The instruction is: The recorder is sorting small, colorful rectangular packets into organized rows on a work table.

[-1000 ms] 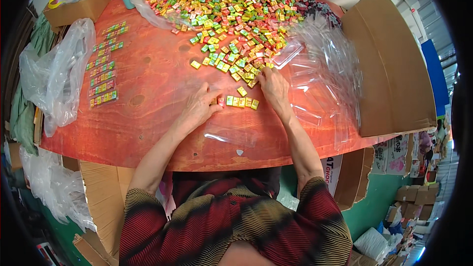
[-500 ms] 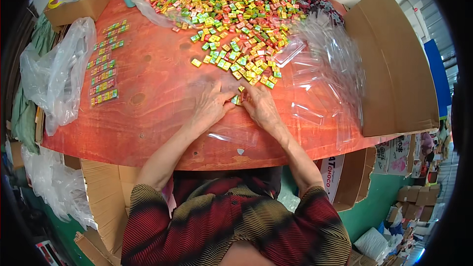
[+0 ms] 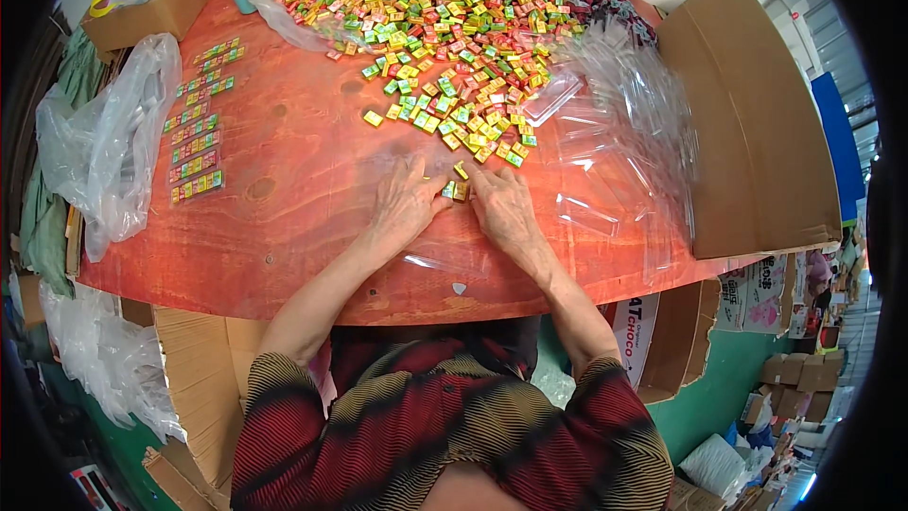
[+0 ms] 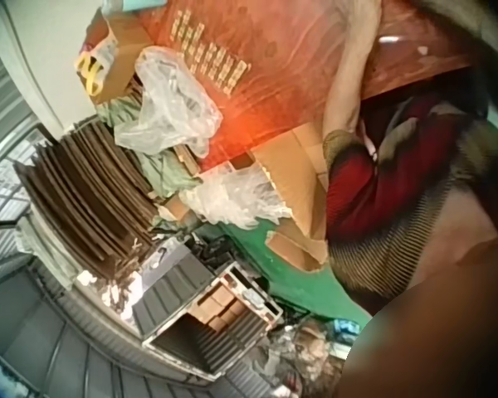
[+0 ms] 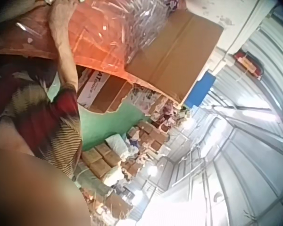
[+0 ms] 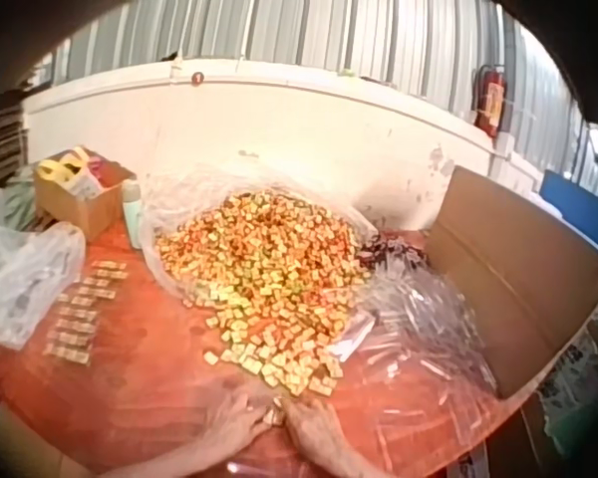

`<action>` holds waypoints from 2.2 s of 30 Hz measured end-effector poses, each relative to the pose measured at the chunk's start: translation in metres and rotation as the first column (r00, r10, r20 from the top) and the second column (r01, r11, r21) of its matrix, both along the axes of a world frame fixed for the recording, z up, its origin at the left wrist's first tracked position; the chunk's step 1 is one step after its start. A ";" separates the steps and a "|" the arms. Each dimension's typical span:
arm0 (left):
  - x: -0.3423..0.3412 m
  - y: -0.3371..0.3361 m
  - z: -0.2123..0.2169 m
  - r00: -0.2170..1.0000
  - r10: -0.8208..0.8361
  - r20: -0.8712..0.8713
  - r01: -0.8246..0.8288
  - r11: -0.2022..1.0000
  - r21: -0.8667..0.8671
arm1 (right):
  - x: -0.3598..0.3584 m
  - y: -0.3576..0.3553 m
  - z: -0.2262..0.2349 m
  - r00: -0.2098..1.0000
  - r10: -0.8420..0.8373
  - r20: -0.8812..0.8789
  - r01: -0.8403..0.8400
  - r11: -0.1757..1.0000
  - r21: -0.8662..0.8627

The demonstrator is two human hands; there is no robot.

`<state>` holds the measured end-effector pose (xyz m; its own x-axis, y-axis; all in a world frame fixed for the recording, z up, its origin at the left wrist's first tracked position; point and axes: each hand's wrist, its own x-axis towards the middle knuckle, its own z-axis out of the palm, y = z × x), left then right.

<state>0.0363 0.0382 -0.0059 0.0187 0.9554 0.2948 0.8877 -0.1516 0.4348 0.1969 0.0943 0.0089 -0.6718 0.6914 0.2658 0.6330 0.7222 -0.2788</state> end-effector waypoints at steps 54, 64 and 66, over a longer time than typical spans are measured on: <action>-0.022 0.001 0.005 0.996 -0.086 0.007 0.087 0.993 -0.076 | 0.027 0.009 0.004 0.962 -0.242 0.124 0.249 0.967 -0.047; -0.023 0.006 0.005 0.994 -0.110 0.023 0.112 0.989 -0.098 | -0.002 -0.008 -0.001 0.997 -0.058 -0.050 0.042 0.962 -0.270; -0.023 0.004 0.003 0.991 -0.128 0.039 0.131 0.988 -0.085 | -0.001 -0.007 -0.001 0.996 0.015 -0.089 -0.037 0.966 -0.255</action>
<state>0.0137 0.0425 -0.0033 0.1353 0.9677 0.2127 0.8481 -0.2241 0.4801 0.1963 0.0877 0.0080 -0.6730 0.7264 0.1394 0.5804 0.6354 -0.5093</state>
